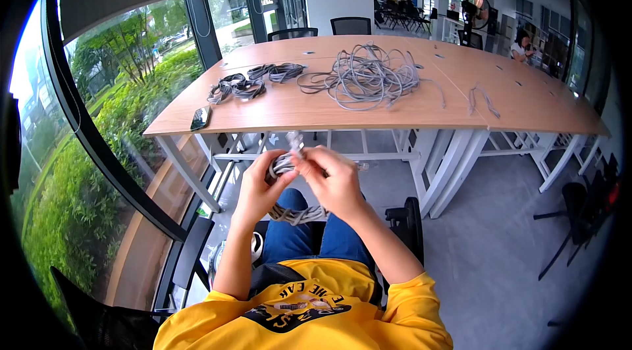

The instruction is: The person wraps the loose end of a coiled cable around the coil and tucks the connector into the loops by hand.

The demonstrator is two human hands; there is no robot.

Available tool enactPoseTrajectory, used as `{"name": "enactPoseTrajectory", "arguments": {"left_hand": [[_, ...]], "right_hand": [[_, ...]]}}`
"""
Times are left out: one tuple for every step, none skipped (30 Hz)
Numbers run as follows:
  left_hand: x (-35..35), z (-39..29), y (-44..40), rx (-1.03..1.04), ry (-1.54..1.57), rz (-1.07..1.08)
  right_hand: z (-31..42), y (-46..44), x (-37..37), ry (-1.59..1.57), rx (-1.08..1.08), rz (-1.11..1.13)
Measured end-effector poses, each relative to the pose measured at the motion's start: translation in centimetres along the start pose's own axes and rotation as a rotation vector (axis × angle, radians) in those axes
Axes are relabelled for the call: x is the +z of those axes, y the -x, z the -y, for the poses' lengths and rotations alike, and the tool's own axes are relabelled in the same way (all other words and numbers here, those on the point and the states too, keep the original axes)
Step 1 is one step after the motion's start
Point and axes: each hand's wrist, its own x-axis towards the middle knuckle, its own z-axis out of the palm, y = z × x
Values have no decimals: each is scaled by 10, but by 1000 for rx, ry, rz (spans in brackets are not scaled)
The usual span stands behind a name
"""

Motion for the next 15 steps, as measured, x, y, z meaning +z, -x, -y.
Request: {"name": "enactPoseTrajectory", "arguments": {"left_hand": [[-3, -5, 0, -43, -6, 79], [-1, -8, 2, -14, -17, 61], [0, -7, 3, -15, -16, 61], [3, -4, 3, 41, -45, 34], [5, -2, 3, 98, -74, 5], [8, 1, 3, 141, -45, -8], [8, 1, 4, 141, -45, -8], [9, 1, 5, 155, -52, 6], [9, 0, 6, 168, -58, 22], [10, 0, 7, 167, -57, 25], [10, -1, 7, 175, -18, 18], [10, -1, 8, 183, 20, 10], [9, -2, 8, 183, 20, 11], [8, -3, 8, 207, 13, 13], [8, -4, 8, 232, 6, 14]], "right_hand": [[-5, -1, 4, -153, 74, -71], [-6, -2, 4, -186, 124, -74], [-7, -3, 3, -217, 175, -78], [-8, -3, 2, -216, 175, -77], [-9, -3, 2, -252, 213, -73], [-9, -3, 2, -288, 251, -70], [-8, -3, 2, -288, 251, -70], [-5, -5, 0, -149, 167, -64], [-3, -6, -1, -10, 85, -59], [-3, -7, -3, -10, 88, -61], [-3, -9, -4, 72, 46, -69], [-4, -10, -6, 154, 3, -76], [-6, -10, -6, 154, 3, -76], [-9, -10, -6, 62, 84, -47], [-11, -9, -5, -30, 164, -18]]}}
